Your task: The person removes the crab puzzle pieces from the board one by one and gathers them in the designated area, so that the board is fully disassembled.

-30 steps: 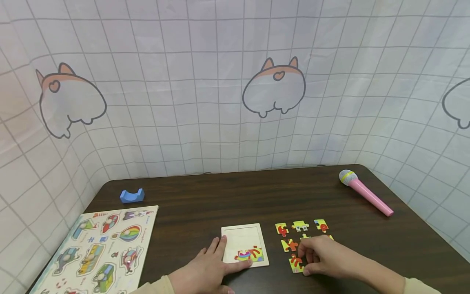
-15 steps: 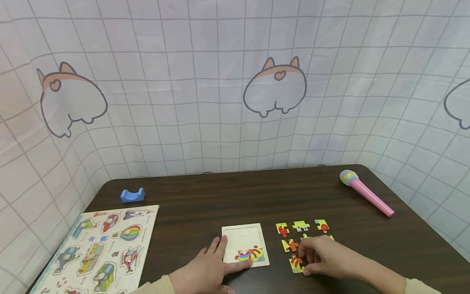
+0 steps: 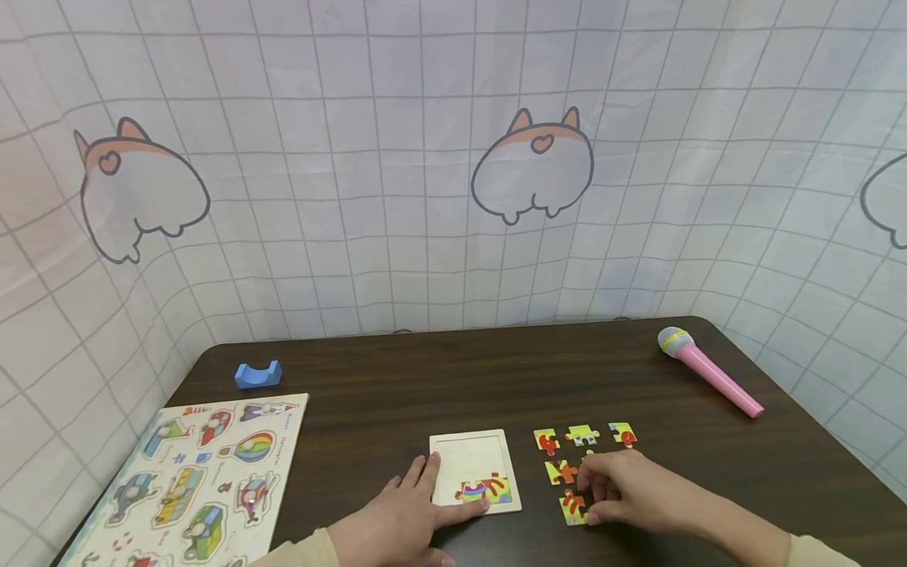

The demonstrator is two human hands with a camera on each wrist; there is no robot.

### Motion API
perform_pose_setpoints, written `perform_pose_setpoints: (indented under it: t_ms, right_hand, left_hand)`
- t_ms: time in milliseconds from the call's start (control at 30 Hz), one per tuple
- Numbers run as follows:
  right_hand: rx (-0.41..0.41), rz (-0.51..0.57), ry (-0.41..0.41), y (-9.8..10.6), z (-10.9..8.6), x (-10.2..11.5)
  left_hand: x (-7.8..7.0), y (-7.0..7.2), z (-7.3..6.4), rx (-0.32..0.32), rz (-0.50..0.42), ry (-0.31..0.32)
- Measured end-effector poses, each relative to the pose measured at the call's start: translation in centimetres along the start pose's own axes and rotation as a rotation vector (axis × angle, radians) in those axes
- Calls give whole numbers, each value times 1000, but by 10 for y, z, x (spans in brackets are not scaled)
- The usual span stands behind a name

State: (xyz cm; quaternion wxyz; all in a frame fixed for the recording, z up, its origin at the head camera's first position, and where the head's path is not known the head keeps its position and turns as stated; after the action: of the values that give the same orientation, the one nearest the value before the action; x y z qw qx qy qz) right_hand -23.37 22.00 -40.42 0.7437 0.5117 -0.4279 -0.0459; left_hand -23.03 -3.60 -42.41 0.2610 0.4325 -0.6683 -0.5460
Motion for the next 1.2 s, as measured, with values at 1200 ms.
perform_pose_setpoints:
  t_ms: [1200]
  right_hand:
    - [196,-157,113,-47,116,49]
  left_hand:
    - [-4,4,-2,26,-4,-7]
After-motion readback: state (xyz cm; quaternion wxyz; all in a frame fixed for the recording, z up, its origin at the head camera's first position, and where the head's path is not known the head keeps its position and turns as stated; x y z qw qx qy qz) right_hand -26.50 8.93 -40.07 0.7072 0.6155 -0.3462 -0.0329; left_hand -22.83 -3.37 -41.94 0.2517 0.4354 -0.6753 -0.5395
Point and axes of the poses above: each hand's wrist, its own z-axis towards the middle knuckle, its own y-axis out of the back of the hand, x = y × z, the point moved 7 cm from there along z, towards the middle knuckle, and after that the axes turned 13 degrees about y, right-handed, at the moved point
